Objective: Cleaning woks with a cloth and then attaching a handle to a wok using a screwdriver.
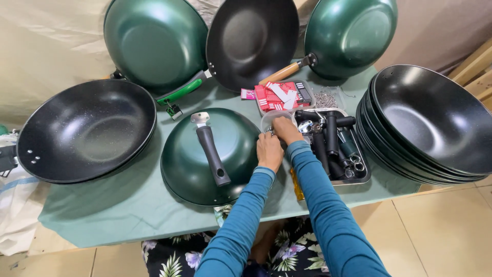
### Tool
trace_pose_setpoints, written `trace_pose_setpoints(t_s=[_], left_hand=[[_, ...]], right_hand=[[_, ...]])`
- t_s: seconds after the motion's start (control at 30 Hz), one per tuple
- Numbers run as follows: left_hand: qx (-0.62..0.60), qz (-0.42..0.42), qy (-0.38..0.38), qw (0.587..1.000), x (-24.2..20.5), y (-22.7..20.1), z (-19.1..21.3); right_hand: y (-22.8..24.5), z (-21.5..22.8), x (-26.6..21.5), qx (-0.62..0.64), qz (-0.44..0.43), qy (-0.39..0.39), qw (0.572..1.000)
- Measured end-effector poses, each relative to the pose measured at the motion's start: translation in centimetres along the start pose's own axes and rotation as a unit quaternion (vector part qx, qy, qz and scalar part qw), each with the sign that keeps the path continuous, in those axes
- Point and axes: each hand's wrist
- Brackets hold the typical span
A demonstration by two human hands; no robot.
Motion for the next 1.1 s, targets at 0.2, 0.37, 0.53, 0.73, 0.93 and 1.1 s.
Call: trace_pose_setpoints(t_s=[0.2, 0.37, 0.53, 0.73, 0.93, 1.1], left_hand=[[-0.022, 0.017, -0.007, 1.0, -0.4, -1.5, 4.2], [-0.064, 0.052, 0.004, 0.997, -0.6, -3.1, 8.0], [-0.198, 0.036, -0.132, 0.971, -0.2, -3.5, 7.8], [-0.261, -0.017, -0.233, 0.937, -1.9, -3.4, 9.6], [-0.253, -0.041, -0.217, 0.942, -6.1, -4.7, 14.1], [-0.246, -0.083, -0.199, 0.945, -11.4, -6.6, 17.8]], right_hand=[[-1.0, -1.3, 0.8, 0.019, -0.011, -0.019, 1.0], [1.3, 2.8, -2.2, 0.221, -0.052, -0.116, 0.967], [3.8, 4.8, -4.8, 0.745, -0.104, -0.153, 0.641], [6.0, 3.1, -8.1, 0.909, -0.117, -0.084, 0.391], [12.4, 7.6, -13.9, 0.944, -0.146, -0.021, 0.295], [12.8, 5.3, -13.8, 0.904, -0.107, 0.014, 0.414]])
Point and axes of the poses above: each hand's wrist, its own x-axis towards the middle knuckle, its own z-axis out of the back of the hand, y = z × x, and after that the axes turned 3 degrees about -z, right-handed
